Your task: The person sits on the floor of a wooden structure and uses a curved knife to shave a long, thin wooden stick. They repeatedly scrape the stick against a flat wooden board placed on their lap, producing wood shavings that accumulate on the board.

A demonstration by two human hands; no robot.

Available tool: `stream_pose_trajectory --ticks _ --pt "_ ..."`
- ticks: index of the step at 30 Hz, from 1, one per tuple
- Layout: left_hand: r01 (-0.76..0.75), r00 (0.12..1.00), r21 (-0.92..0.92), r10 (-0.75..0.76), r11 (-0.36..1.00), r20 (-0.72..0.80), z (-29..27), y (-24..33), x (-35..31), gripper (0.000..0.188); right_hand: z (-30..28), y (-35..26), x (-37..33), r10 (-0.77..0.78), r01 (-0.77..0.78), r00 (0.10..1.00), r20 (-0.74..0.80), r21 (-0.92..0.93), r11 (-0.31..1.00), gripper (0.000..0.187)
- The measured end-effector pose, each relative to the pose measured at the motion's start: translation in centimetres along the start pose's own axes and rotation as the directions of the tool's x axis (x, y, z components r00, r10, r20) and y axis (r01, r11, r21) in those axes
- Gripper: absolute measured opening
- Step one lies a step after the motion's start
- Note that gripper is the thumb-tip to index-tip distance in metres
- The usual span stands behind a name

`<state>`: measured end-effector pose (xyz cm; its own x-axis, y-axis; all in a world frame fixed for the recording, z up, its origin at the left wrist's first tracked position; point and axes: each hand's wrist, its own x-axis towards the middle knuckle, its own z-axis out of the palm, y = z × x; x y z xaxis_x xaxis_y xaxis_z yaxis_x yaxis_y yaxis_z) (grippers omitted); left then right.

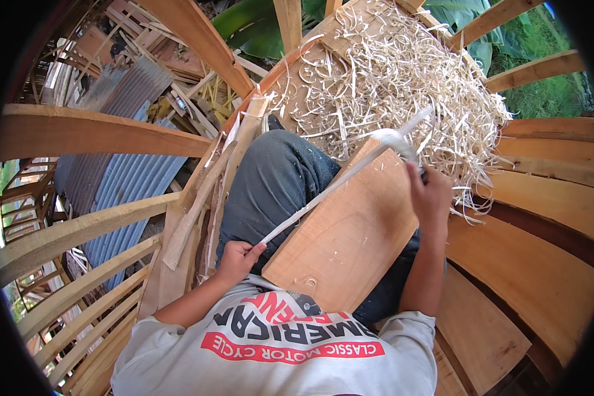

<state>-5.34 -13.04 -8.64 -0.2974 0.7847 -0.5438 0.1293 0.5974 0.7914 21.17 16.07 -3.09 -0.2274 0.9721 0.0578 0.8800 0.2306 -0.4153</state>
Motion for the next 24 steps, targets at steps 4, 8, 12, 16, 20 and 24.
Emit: stream_pose_trajectory --ticks 4,8,12,16,20,24 --pt "-0.038 0.997 0.070 0.042 0.997 -0.069 0.3 -0.1 -0.1 0.044 1.4 -4.5 -4.3 -0.296 0.312 0.915 0.275 -0.015 0.950 0.054" --pt "-0.070 0.992 0.069 0.076 0.995 -0.097 0.8 0.3 0.0 0.043 2.0 -4.0 -4.7 -0.217 0.252 0.954 0.206 -0.167 0.953 0.058" --pt "-0.047 0.996 0.066 0.052 0.997 -0.076 0.7 0.3 0.2 0.042 1.6 -2.1 -1.6 -0.077 0.116 0.989 0.126 -0.340 0.933 0.061" --pt "-0.059 0.995 0.062 0.064 0.996 -0.081 1.0 1.4 0.1 0.039 2.3 -1.6 -0.7 -0.062 0.085 0.995 0.073 -0.376 0.923 0.064" --pt "-0.086 0.993 0.037 0.088 0.996 -0.080 1.1 1.5 0.4 0.037 3.0 -0.3 0.3 -0.078 0.070 0.997 -0.003 -0.406 0.911 0.065" --pt "-0.060 0.997 0.010 0.061 0.998 -0.044 1.0 1.3 0.5 0.038 3.3 0.4 1.7 -0.063 0.032 0.997 -0.053 -0.444 0.896 0.067"
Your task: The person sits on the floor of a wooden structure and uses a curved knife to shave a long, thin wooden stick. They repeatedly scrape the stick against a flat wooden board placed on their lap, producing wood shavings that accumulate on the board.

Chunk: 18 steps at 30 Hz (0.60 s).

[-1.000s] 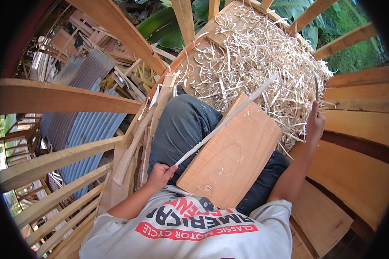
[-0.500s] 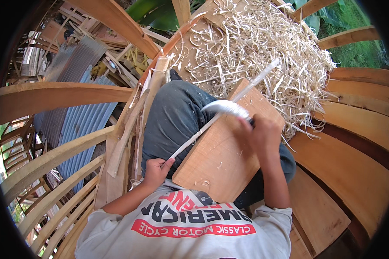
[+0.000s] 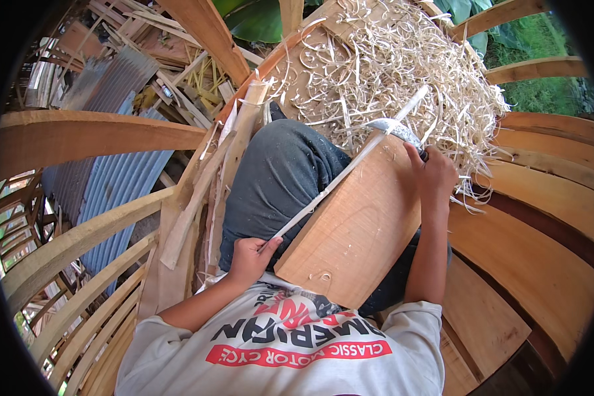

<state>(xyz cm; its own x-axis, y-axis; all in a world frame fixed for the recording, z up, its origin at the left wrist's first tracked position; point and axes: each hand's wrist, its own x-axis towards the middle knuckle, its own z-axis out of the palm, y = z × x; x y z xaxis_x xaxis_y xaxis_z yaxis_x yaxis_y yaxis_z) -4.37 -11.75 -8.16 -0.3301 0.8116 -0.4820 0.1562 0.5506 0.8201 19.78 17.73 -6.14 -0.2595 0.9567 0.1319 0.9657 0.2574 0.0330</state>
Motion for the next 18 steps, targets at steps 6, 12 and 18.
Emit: stream_pose_trajectory --ticks 6,12,18 --pt "-0.035 0.999 -0.017 0.035 0.999 0.001 -0.1 0.7 0.2 0.044 0.6 0.3 0.7 0.000 0.000 1.000 -0.007 -0.014 1.000 0.068" --pt "-0.061 0.998 0.046 0.062 0.997 -0.018 -0.2 0.4 0.3 0.048 0.0 1.2 0.5 -0.040 0.040 0.999 -0.002 0.021 0.999 0.065" --pt "-0.015 1.000 0.016 0.015 1.000 -0.017 0.0 -0.3 0.0 0.049 -5.2 0.3 -4.3 -0.146 -0.102 0.931 0.334 0.624 0.775 0.035"
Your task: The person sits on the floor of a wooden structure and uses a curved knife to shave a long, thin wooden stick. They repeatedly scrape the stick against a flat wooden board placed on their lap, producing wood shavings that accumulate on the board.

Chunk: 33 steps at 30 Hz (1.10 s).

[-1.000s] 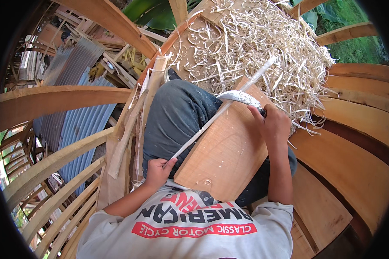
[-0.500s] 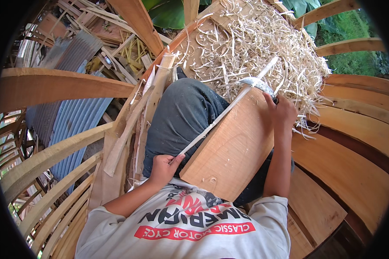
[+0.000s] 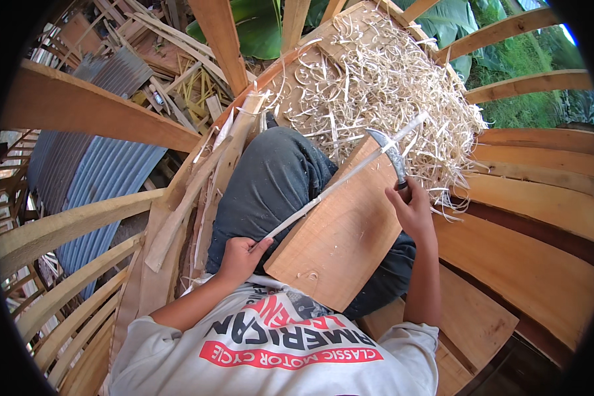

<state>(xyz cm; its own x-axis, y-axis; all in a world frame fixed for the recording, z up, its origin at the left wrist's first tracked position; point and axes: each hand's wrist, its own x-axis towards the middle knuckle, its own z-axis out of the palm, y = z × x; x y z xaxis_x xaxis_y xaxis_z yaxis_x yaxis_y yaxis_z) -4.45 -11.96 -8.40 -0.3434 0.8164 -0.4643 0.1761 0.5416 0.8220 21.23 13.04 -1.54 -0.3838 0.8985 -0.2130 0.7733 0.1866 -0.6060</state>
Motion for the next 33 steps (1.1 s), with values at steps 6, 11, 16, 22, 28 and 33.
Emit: stream_pose_trajectory --ticks 6,11,16,22,28,33 --pt "0.019 0.999 -0.070 -0.017 0.997 0.028 0.0 -0.2 0.1 0.046 -1.0 -2.5 -2.8 0.141 -0.365 0.916 0.375 0.636 0.680 0.024" --pt "0.046 0.998 -0.010 -0.045 0.999 0.037 -0.2 -0.5 0.1 0.046 -0.5 -1.1 -2.4 0.158 -0.340 0.928 0.337 0.595 0.729 0.022" --pt "0.037 0.999 -0.057 -0.035 0.998 0.041 -0.1 0.1 0.2 0.047 0.2 -0.6 -2.8 0.131 -0.313 0.939 0.317 0.637 0.704 0.021" --pt "0.040 0.999 -0.059 -0.038 0.997 0.033 0.1 -0.1 0.2 0.047 -0.1 -0.7 -2.5 0.176 -0.280 0.960 0.219 0.688 0.669 0.018" --pt "0.025 0.998 -0.011 -0.024 1.000 0.053 -0.3 -0.2 0.1 0.049 -0.3 0.3 -1.8 0.198 -0.254 0.966 0.163 0.722 0.643 0.020" --pt "0.032 0.998 -0.031 -0.030 0.999 0.059 -0.4 -0.5 0.1 0.049 -0.9 0.3 -1.2 0.217 -0.197 0.974 0.062 0.701 0.685 0.021"
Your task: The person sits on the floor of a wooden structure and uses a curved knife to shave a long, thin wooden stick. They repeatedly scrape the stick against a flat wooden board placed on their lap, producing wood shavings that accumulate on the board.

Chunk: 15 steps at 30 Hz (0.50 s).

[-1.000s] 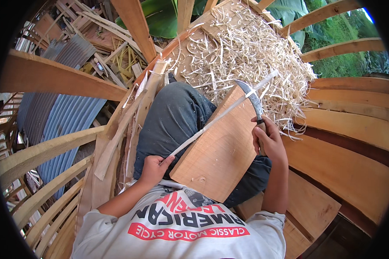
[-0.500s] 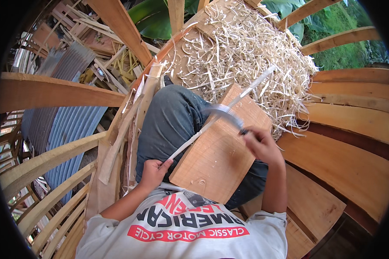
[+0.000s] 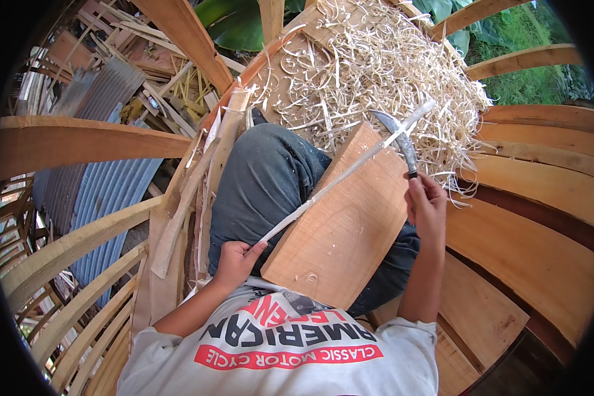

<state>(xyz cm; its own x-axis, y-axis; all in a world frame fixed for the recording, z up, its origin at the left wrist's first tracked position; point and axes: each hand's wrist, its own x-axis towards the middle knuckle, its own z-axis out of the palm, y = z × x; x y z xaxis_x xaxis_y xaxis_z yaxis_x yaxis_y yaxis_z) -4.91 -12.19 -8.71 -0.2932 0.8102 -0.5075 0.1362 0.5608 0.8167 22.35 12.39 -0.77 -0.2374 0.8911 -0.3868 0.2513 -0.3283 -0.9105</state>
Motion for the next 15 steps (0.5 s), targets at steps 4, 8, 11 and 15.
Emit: stream_pose_trajectory --ticks 4,8,11,15 --pt "0.004 1.000 -0.008 -0.004 1.000 0.006 -0.1 0.3 0.0 0.048 1.2 -0.2 -1.0 0.174 -0.155 0.935 0.310 -0.083 0.984 0.022" --pt "0.009 1.000 -0.024 -0.009 1.000 0.004 -0.2 0.8 0.3 0.047 0.4 0.5 0.2 0.007 -0.003 0.997 -0.079 0.050 0.999 0.022" --pt "0.018 1.000 -0.003 -0.018 1.000 0.011 -0.2 0.3 0.2 0.047 0.5 -0.4 -0.4 0.198 -0.178 0.922 0.333 -0.091 0.980 0.023" --pt "0.007 1.000 0.008 -0.007 1.000 0.011 -0.1 0.6 0.2 0.048 0.1 0.1 0.7 0.002 0.002 0.997 -0.082 0.050 0.999 0.021"
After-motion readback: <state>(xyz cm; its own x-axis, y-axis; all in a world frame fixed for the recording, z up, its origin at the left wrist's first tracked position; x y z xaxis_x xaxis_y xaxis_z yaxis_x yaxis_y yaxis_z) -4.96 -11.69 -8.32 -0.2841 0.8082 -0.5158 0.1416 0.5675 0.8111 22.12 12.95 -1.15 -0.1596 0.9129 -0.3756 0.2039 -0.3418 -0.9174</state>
